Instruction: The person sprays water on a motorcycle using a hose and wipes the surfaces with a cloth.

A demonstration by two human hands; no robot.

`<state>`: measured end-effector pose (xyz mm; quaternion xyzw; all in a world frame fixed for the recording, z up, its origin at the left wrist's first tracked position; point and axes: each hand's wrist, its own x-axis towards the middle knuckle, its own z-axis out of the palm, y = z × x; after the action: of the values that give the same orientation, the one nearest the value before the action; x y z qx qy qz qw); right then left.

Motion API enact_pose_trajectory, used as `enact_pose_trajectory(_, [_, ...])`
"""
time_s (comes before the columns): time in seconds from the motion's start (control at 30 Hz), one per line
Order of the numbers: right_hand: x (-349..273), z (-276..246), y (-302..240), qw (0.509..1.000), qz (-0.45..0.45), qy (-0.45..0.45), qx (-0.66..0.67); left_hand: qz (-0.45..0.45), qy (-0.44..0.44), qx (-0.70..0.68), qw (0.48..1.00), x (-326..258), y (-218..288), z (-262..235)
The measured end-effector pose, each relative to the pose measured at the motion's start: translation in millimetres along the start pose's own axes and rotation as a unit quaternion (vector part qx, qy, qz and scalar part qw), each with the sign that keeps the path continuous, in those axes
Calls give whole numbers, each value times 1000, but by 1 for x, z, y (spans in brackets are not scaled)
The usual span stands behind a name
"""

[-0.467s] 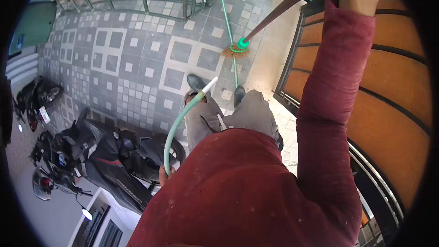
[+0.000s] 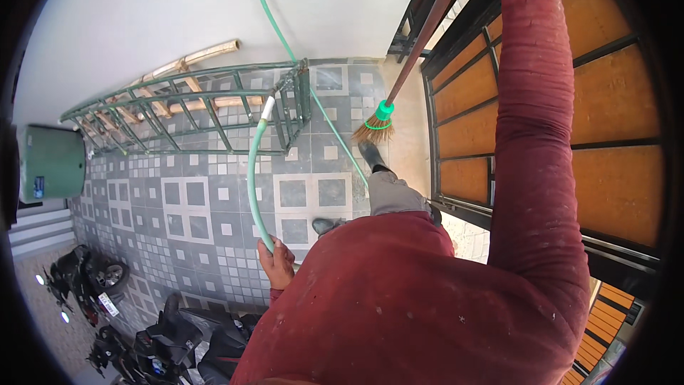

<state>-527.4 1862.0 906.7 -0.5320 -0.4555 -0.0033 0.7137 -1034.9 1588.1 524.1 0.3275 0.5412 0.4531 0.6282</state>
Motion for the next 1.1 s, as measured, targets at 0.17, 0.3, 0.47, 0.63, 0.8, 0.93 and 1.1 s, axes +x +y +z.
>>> enact_pose_trajectory(0.17, [55,39,177,998,39,-4,-53,67,48,37,996,56,4,62])
enact_pose_trajectory(0.3, [81,61,350,931,89,-31,-352,99,121,84,984,87,13,119])
enact_pose_trajectory(0.47, [70,93,400,877,38,94,-470,101,186,152,965,97,26,157])
enact_pose_trajectory(0.63, [-101,159,322,801,429,-381,171,91,237,222,941,96,16,181])
enact_pose_trajectory(0.8, [-250,214,289,432,743,-450,242,91,234,297,921,83,2,201])
enact_pose_trajectory(0.93, [-264,228,273,436,735,-377,358,24,227,293,928,73,-8,213])
enact_pose_trajectory(1.1, [-269,195,234,358,673,-487,427,84,149,125,977,103,11,230])
